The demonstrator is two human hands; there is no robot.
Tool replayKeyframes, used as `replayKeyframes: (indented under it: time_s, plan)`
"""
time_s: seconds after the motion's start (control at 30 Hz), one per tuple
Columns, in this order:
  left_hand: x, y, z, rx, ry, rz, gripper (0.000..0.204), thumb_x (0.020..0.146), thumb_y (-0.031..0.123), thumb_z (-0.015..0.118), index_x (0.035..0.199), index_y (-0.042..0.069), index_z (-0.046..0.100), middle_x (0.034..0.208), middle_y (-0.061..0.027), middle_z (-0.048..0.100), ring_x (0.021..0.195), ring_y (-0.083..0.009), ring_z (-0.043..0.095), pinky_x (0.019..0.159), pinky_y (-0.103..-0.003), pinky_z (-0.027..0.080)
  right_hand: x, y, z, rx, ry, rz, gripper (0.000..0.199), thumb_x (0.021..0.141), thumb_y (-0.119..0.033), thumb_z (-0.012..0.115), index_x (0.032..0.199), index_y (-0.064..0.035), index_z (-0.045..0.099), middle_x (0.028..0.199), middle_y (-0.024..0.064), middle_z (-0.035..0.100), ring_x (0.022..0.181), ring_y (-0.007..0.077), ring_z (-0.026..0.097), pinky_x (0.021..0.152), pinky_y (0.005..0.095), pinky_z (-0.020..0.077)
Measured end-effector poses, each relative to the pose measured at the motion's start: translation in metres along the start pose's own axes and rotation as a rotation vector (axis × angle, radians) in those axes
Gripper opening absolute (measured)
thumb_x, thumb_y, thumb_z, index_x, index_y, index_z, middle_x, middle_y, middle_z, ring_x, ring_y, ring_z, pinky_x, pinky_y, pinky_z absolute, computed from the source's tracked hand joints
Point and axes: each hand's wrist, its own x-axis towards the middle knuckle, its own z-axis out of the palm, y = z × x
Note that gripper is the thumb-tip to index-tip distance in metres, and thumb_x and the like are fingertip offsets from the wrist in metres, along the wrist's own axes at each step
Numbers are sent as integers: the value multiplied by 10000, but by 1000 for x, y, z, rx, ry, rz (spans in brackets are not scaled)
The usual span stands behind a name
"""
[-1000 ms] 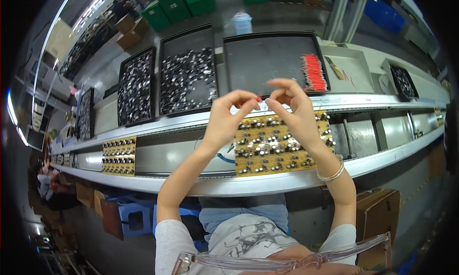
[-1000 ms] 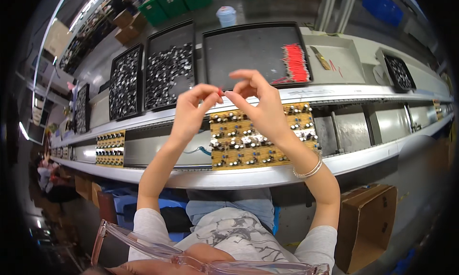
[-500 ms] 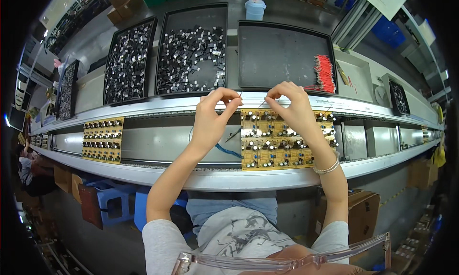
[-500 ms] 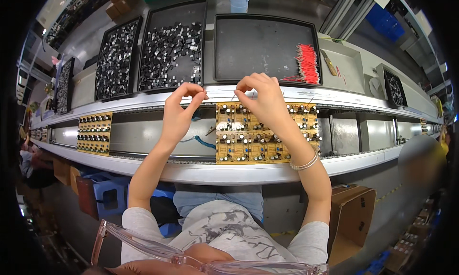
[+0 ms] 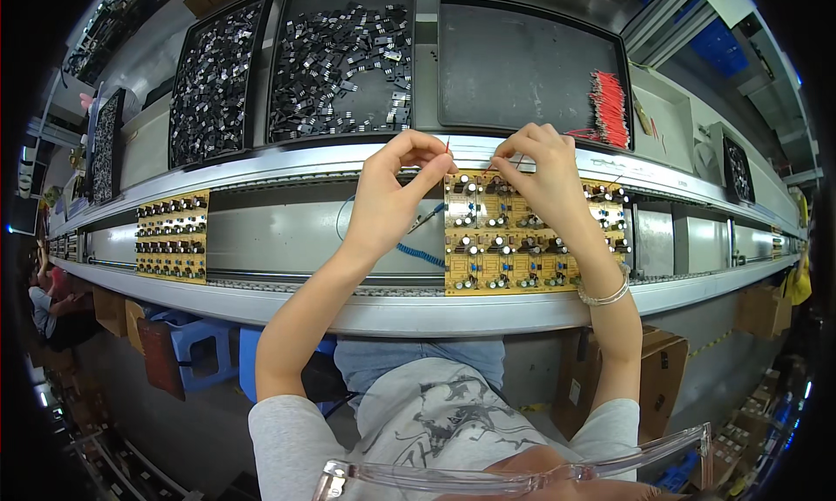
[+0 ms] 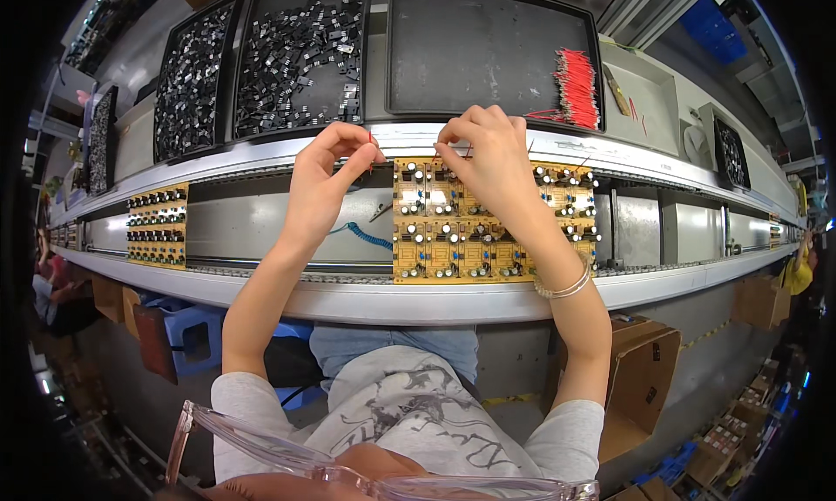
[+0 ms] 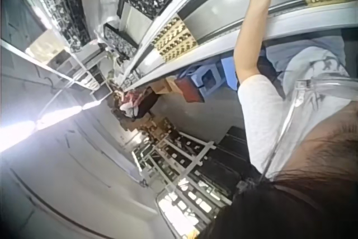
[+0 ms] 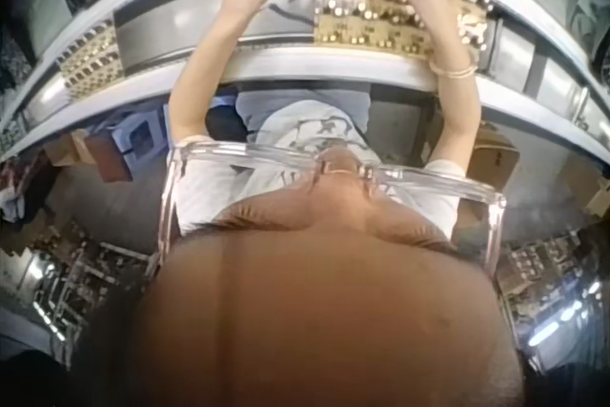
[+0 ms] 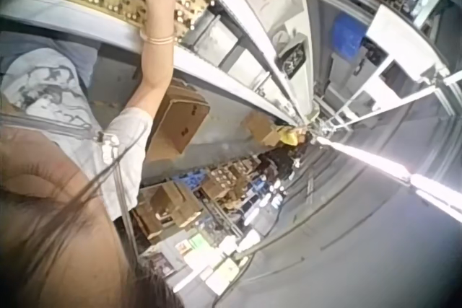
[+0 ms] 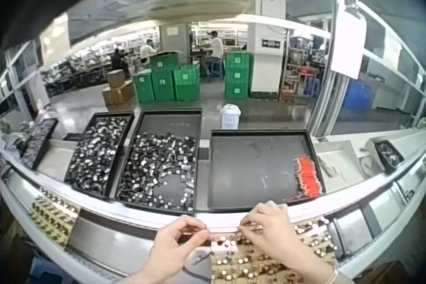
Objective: Assembling small electronic components onto a circuit board at a manual production station.
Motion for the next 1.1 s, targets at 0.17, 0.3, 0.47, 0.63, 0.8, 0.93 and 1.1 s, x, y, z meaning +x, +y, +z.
replayKeyframes:
  time_s: [0.17,0.3,0.47,0.63,0.8,0.93,1.1]
  plan:
    - [1,-4,1,-15,-9,-2,105,867,102,604,907,6,589,831,-46,640,824,-110,600,783,-256,457,-1,2,3,-45,-17,-20,69,771,-150,676,761,-97,634,758,-5,558,790,181,505,776,341,325]
    - [1,-6,0,-9,-17,6,105,870,100,599,914,5,586,850,-51,637,839,-115,605,791,-255,456,-2,3,3,-79,-5,-22,66,769,-149,675,762,-99,634,756,-5,559,796,182,507,777,348,325]
    - [3,-9,1,-33,-16,-25,113,871,101,601,924,3,583,863,-56,632,846,-119,605,799,-256,455,-3,5,4,-111,13,-9,72,764,-158,676,758,-100,633,744,-3,556,803,187,510,779,355,325]
    - [5,-16,0,-7,-30,-34,123,863,95,609,931,-3,579,864,-54,628,856,-123,604,789,-254,464,-4,5,7,-87,-4,-39,83,751,-162,681,753,-97,630,741,2,551,804,190,510,786,361,336]
    - [11,-27,5,124,-19,28,137,836,78,649,920,-11,585,864,-57,633,824,-122,614,742,-252,486,-5,4,8,-97,-42,-108,97,736,-162,687,767,-91,628,771,14,554,815,202,511,794,367,350]
    - [17,-36,8,358,3,109,149,803,81,693,883,-17,613,841,-60,657,799,-131,648,730,-252,505,-8,5,5,-147,-48,-120,129,736,-166,693,817,-84,633,820,30,567,866,213,522,829,375,353]
    - [19,-46,8,338,-7,106,129,795,80,697,874,0,634,830,-57,678,814,-141,671,741,-256,510,-7,1,-7,-168,-1,-130,185,752,-191,701,882,-80,630,869,38,579,918,223,529,864,397,350]
